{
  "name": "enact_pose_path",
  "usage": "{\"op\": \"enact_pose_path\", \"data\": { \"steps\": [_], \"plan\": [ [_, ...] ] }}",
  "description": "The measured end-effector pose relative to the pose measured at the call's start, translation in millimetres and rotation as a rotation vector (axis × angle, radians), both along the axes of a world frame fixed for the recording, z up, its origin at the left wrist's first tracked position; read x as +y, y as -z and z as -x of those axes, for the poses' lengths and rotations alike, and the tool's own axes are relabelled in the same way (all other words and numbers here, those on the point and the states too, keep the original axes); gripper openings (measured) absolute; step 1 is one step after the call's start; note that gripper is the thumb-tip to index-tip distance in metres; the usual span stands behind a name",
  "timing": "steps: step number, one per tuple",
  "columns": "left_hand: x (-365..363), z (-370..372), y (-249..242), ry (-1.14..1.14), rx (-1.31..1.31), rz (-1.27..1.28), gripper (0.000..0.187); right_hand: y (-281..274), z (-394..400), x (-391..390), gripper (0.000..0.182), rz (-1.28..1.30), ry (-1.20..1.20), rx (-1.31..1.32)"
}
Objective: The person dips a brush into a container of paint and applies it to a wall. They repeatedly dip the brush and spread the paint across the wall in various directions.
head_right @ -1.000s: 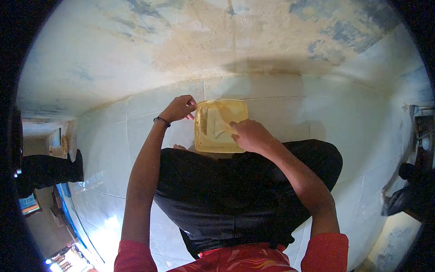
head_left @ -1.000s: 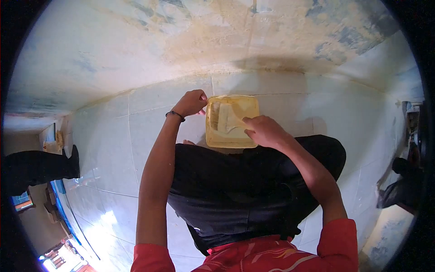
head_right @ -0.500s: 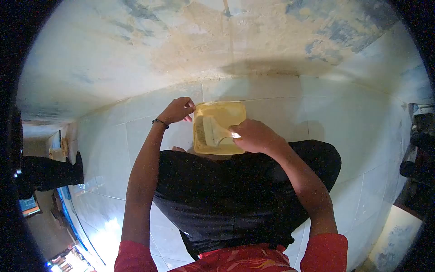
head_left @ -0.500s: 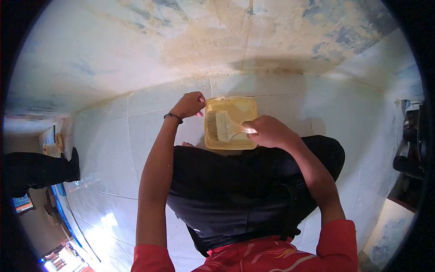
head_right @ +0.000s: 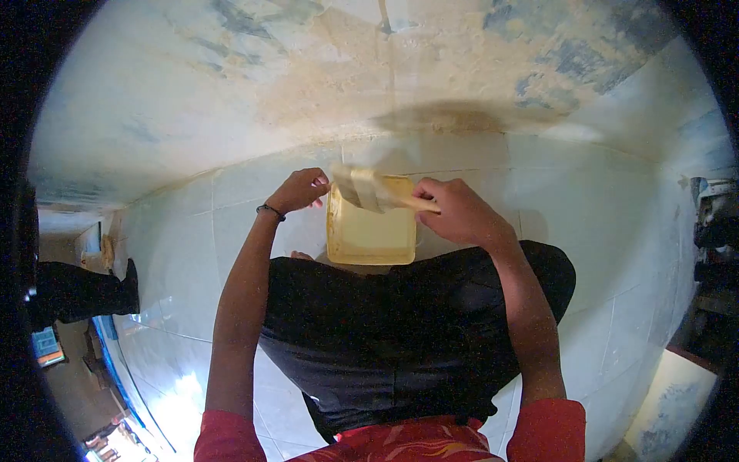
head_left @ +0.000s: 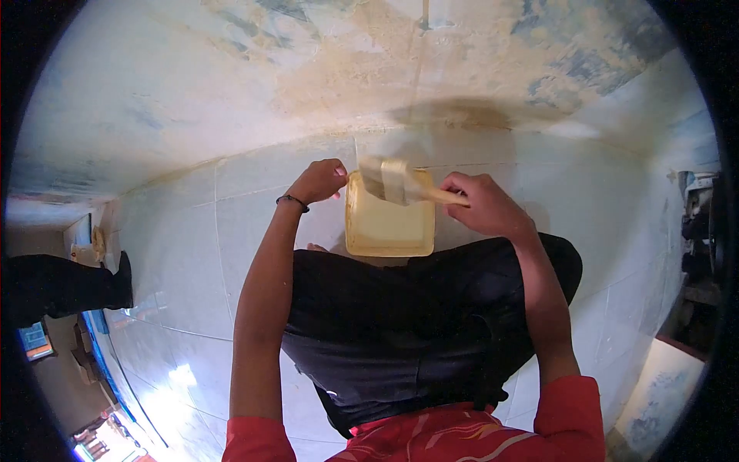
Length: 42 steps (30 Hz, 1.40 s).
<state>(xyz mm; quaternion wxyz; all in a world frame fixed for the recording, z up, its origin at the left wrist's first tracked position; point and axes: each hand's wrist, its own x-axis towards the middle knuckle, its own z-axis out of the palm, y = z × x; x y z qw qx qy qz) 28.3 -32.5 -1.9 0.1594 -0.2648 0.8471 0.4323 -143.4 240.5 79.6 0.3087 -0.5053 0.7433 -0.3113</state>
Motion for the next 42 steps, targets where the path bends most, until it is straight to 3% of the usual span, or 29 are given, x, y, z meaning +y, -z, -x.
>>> {"op": "enact_pose_path", "data": {
  "steps": [5,12,17,20,27,29,42],
  "plan": [
    [4.8,0.2,-11.2,0.002,-0.004,0.046,0.026,7.0,-10.8,1.6,0.022,-0.090,-0.083,0.176],
    [2.6,0.5,-5.9,-0.008,-0.002,0.014,0.025,12.2,-20.3,-3.8,0.023,-0.118,-0.023,0.252],
    [1.8,-0.2,-4.3,-0.008,-0.001,-0.024,0.029,18.0,-35.9,-5.4,0.024,0.000,-0.087,0.399],
    [0.5,0.1,-2.5,0.010,-0.005,-0.006,0.029,32.3,-37.6,-5.5,0.024,-0.088,-0.167,0.492],
    [4.4,0.1,-9.3,-0.016,-0.009,-0.025,0.026,33.6,-45.7,-10.7,0.022,-0.199,-0.176,0.442],
    [5.5,0.3,-11.3,-0.092,-0.022,-0.108,0.020,34.9,-45.1,-13.1,0.030,-0.379,-0.216,0.397],
    [8.3,1.8,-12.4,-0.141,-0.183,-0.345,0.026,35.3,-56.5,-19.4,0.025,-0.301,-0.185,0.105]
  ]
}}
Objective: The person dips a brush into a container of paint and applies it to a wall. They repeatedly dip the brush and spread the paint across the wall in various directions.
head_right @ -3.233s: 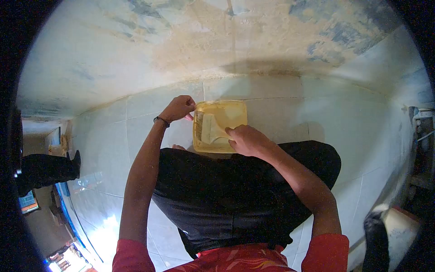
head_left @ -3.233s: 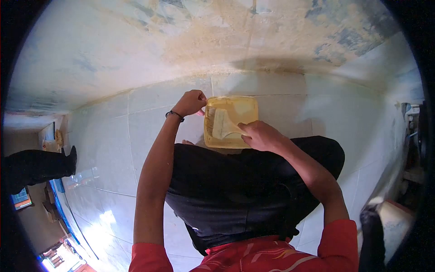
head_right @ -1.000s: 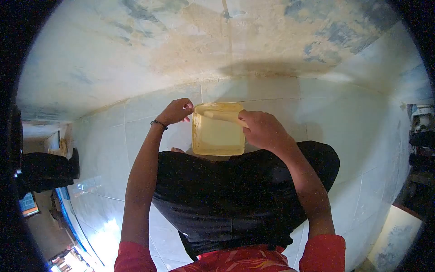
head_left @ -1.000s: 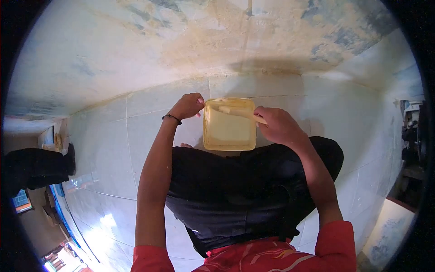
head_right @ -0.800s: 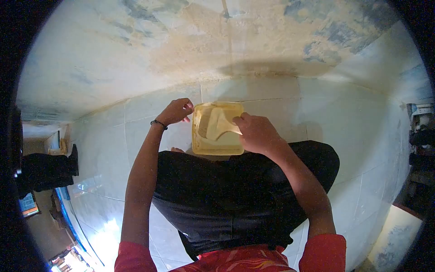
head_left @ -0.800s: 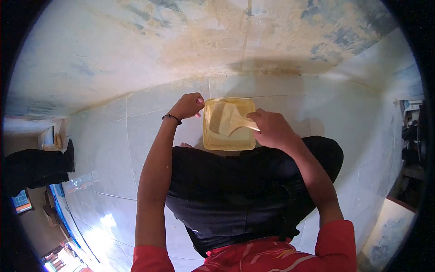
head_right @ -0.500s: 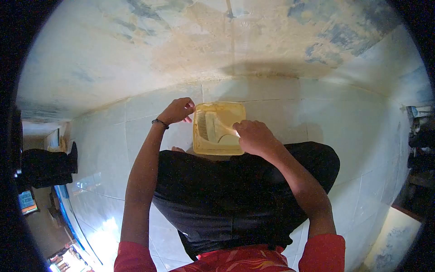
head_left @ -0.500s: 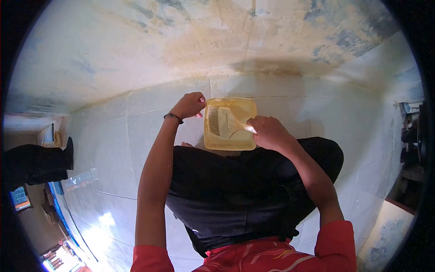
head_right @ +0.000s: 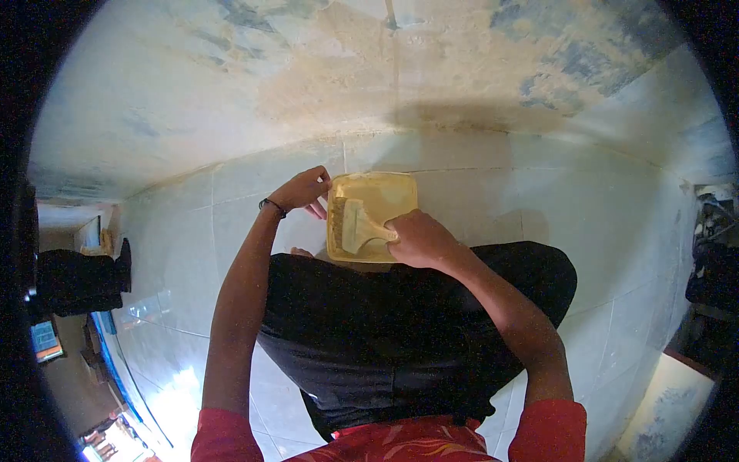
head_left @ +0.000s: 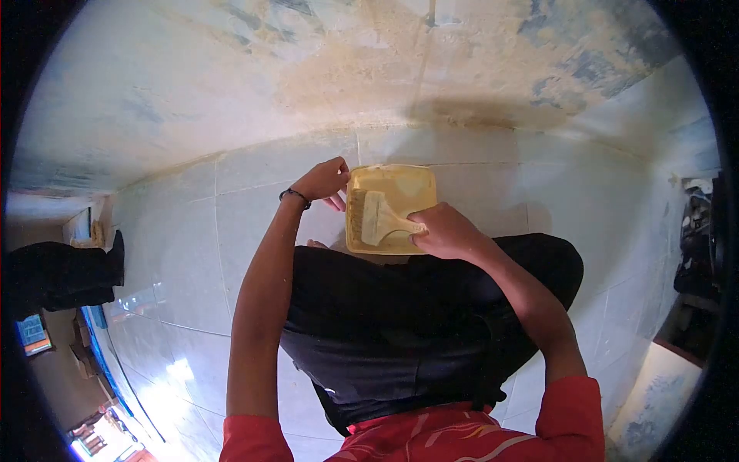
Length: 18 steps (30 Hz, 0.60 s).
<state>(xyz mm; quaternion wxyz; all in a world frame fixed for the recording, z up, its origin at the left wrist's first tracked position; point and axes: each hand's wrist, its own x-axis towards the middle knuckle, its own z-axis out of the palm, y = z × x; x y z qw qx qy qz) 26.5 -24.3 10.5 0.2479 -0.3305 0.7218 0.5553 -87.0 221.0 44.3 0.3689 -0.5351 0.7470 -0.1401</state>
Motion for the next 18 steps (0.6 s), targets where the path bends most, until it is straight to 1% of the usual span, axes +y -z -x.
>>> {"op": "enact_pose_path", "data": {
  "steps": [2,9,11,15,17,18],
  "plan": [
    [-0.4,0.1,1.0,-0.036,0.010,-0.020,0.024,1.4,0.8,0.0,0.024,0.129,0.028,-0.058],
    [1.0,1.0,0.4,-0.074,0.010,-0.060,0.023,4.3,5.4,-1.2,0.026,0.149,0.016,-0.140],
    [1.6,1.8,-1.0,-0.078,0.008,-0.061,0.023,11.4,6.9,-1.1,0.029,0.242,0.002,-0.143],
    [1.8,0.4,-1.7,-0.099,0.010,-0.066,0.024,7.1,11.4,-3.8,0.031,0.144,0.003,-0.160],
    [0.9,0.5,-0.1,-0.107,0.009,-0.093,0.024,16.3,14.3,-3.1,0.037,0.254,-0.035,-0.142],
    [1.2,0.6,-1.3,-0.108,0.009,-0.092,0.024,16.9,14.8,-3.4,0.037,0.255,-0.036,-0.142]
  ]
}}
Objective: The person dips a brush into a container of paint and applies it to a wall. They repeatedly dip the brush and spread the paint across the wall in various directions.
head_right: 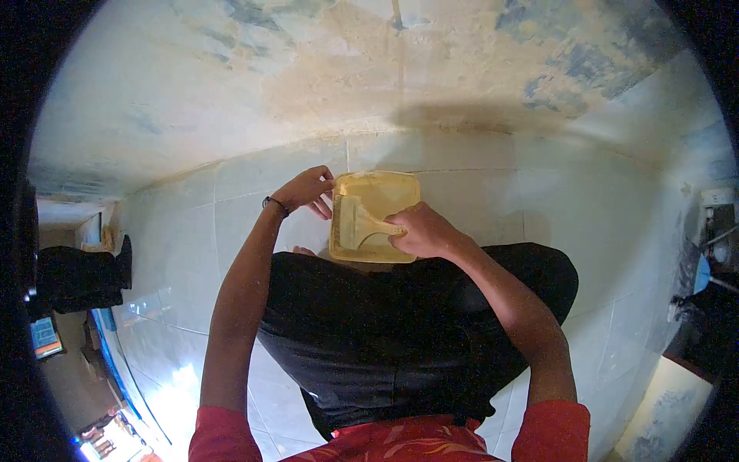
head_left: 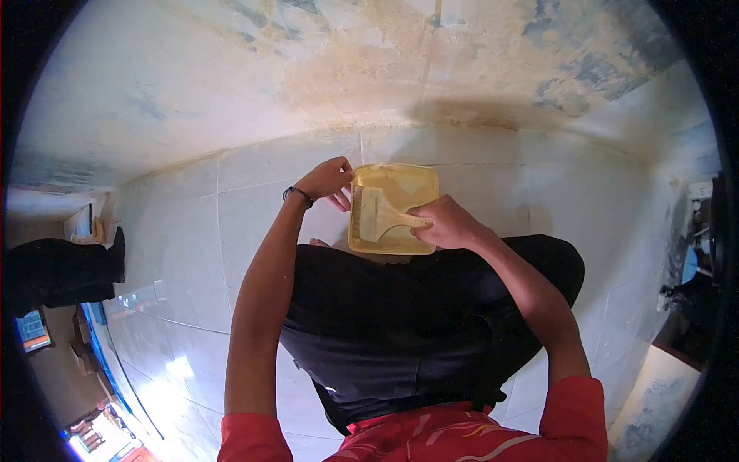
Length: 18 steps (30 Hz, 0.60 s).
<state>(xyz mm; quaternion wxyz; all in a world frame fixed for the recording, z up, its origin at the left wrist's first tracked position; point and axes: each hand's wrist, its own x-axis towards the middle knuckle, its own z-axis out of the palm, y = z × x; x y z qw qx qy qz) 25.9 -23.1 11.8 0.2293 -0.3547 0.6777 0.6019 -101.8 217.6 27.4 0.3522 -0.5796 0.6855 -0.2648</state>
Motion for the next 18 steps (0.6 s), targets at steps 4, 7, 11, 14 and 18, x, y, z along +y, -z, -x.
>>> {"op": "enact_pose_path", "data": {
  "steps": [4,7,11,14,18],
  "plan": [
    [1.1,0.3,-2.0,-0.005,0.001,-0.005,0.024,2.9,0.0,0.9,0.036,0.058,0.007,-0.002],
    [1.6,0.8,-2.1,-0.012,-0.003,-0.009,0.024,10.2,-1.4,1.1,0.034,0.099,0.020,-0.018],
    [0.6,0.1,-0.9,-0.006,0.012,-0.024,0.025,3.3,-1.5,1.7,0.037,0.017,0.021,-0.058],
    [0.4,0.0,-0.9,-0.005,0.013,-0.018,0.024,8.9,-0.9,1.5,0.036,0.104,0.023,-0.010],
    [-1.8,0.1,1.2,0.048,0.010,0.026,0.025,-3.4,-2.3,-1.1,0.031,-0.123,0.032,0.068]
  ]
}}
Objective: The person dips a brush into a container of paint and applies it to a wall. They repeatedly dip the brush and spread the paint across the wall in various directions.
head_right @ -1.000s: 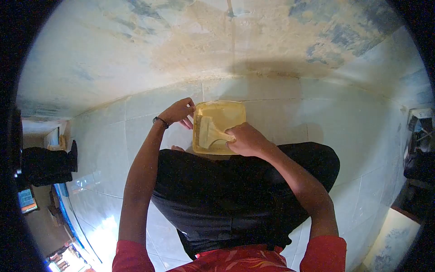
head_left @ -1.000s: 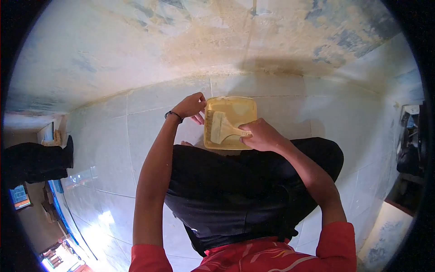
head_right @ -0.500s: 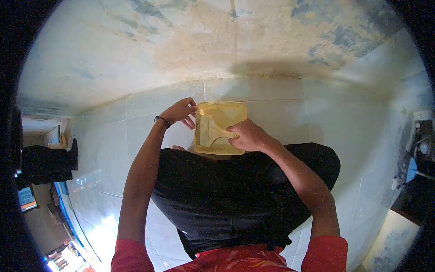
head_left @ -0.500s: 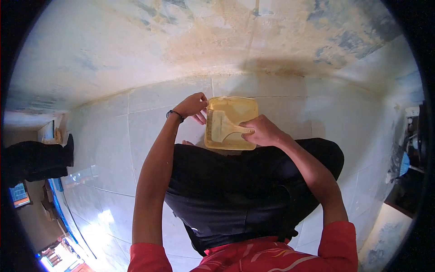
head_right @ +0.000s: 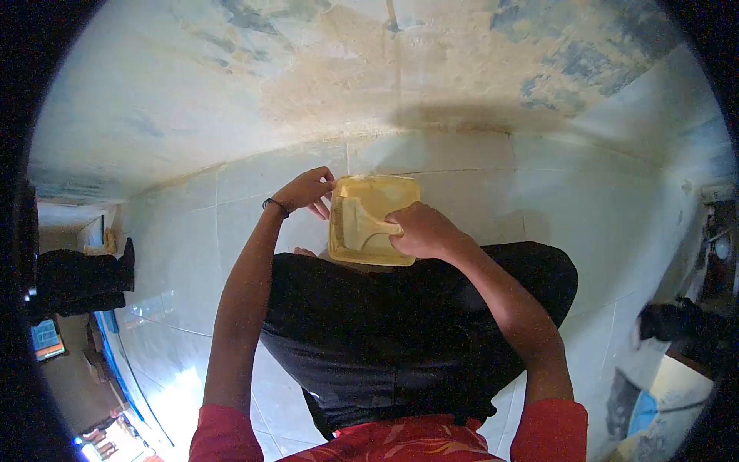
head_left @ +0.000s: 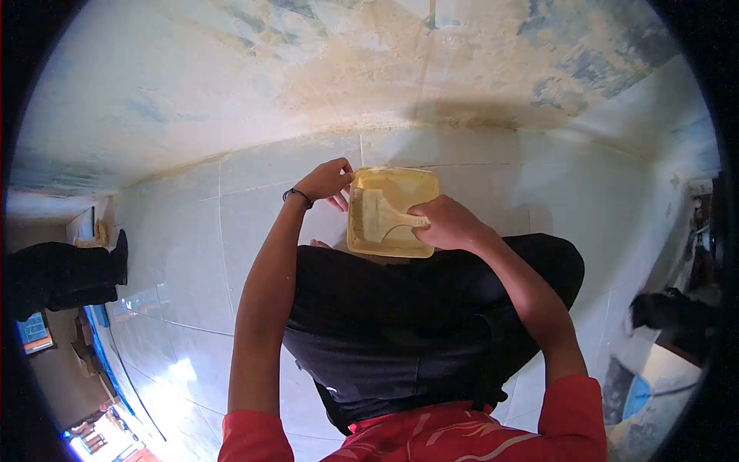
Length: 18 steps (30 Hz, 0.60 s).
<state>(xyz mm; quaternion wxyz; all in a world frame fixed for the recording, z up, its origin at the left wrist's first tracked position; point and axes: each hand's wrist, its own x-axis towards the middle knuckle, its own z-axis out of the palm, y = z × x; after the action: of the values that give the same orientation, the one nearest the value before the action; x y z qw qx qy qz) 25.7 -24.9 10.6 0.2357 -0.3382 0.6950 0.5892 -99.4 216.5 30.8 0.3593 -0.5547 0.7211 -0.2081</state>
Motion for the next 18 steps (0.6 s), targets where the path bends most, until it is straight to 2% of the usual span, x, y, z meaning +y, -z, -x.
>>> {"op": "enact_pose_path", "data": {
  "steps": [2,6,11,14,18],
  "plan": [
    [0.8,-0.2,-1.0,0.031,0.014,0.046,0.026,-24.5,-1.0,0.5,0.026,-0.149,-0.039,0.249],
    [0.3,-0.7,-3.3,0.038,0.011,0.039,0.027,-36.5,6.9,10.4,0.025,-0.132,0.008,0.308],
    [0.9,-0.2,-4.6,0.034,0.001,0.058,0.028,-44.2,18.4,27.1,0.027,0.209,0.063,0.386],
    [0.9,0.2,-6.1,0.060,0.007,0.087,0.028,-54.0,18.0,25.1,0.031,0.261,0.030,0.412],
    [-0.7,-0.7,-0.4,0.058,0.018,0.096,0.027,-44.1,11.3,23.6,0.033,0.206,0.034,0.426]
  ]
}}
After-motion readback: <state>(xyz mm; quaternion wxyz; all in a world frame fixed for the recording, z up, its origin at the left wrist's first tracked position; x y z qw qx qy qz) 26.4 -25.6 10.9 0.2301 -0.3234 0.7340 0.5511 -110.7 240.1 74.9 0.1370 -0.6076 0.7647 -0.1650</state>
